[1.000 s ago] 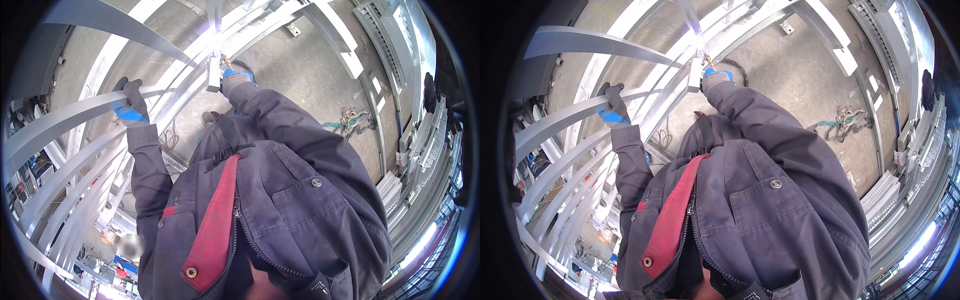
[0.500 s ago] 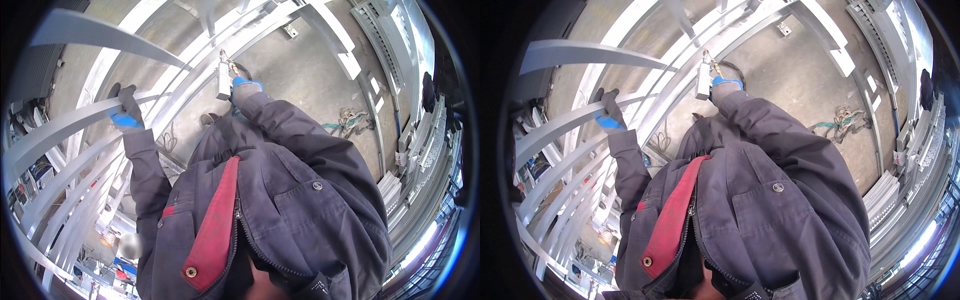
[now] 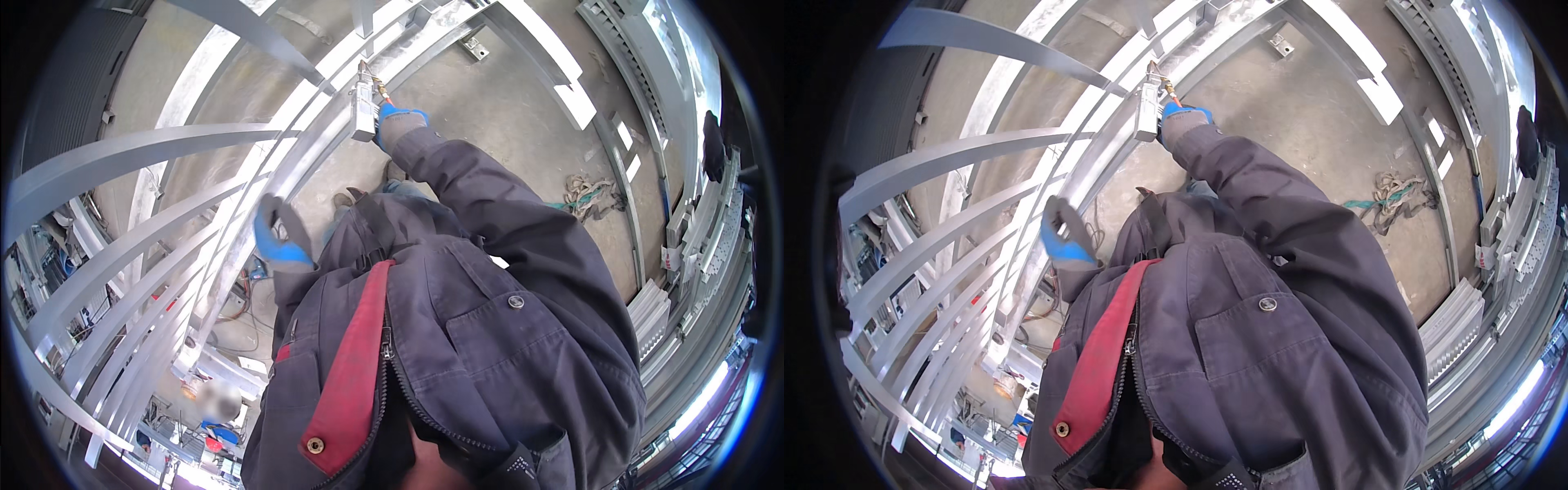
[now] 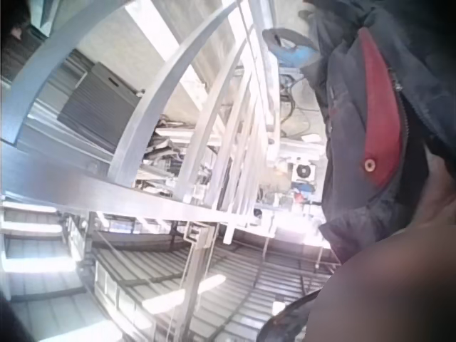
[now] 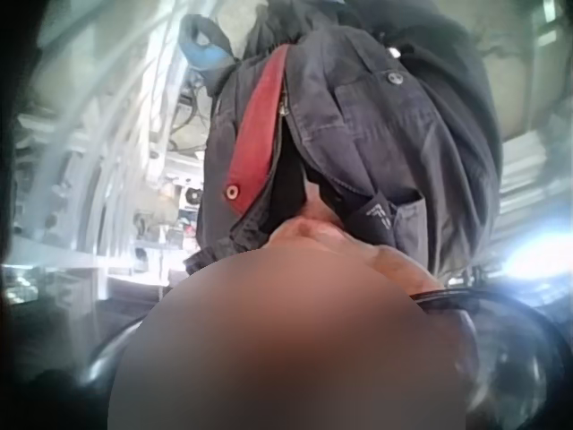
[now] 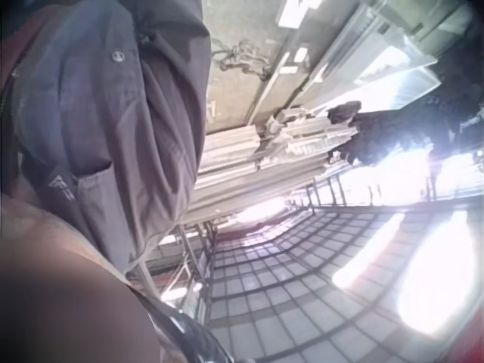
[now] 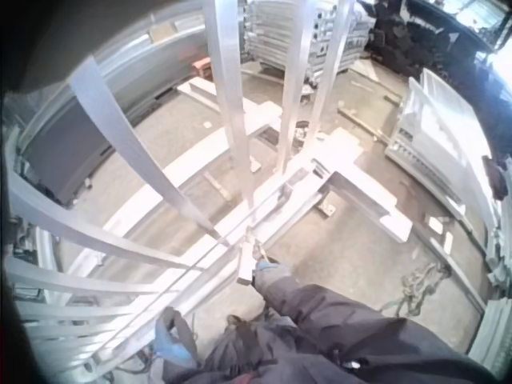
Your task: The person welds joints on a white metal frame using a handheld welding torch. They hold the frame with one hand and guide the torch along seams with the other, moving around the structure to access different joints.
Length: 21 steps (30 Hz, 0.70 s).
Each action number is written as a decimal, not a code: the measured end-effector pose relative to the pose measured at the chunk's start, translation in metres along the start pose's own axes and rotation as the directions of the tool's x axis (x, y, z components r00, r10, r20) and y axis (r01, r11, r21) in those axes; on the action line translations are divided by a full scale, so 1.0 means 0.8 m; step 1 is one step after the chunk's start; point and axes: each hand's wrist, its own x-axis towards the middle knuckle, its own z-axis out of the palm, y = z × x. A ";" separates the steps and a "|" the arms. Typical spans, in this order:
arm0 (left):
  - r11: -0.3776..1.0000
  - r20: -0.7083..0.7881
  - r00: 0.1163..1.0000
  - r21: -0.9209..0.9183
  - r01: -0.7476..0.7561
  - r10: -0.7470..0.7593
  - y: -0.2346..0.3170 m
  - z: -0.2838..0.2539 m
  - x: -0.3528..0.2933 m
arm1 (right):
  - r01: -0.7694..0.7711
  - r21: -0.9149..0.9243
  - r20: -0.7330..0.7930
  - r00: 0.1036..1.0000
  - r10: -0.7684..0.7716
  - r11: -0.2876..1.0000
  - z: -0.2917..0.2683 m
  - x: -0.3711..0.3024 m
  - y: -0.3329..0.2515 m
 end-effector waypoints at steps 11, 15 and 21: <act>0.993 0.096 0.989 -0.007 0.118 -0.116 0.049 0.045 0.022 | 0.067 0.035 -0.059 0.996 -0.065 0.997 0.001 0.044 0.018; 0.993 0.089 0.989 0.015 0.120 -0.121 0.061 0.053 0.033 | 0.058 0.007 -0.015 0.998 -0.058 0.998 -0.006 0.047 0.021; 0.996 0.060 0.995 -0.043 0.081 -0.078 0.081 0.063 0.062 | 0.083 0.023 -0.026 0.996 -0.083 0.996 -0.013 0.042 0.025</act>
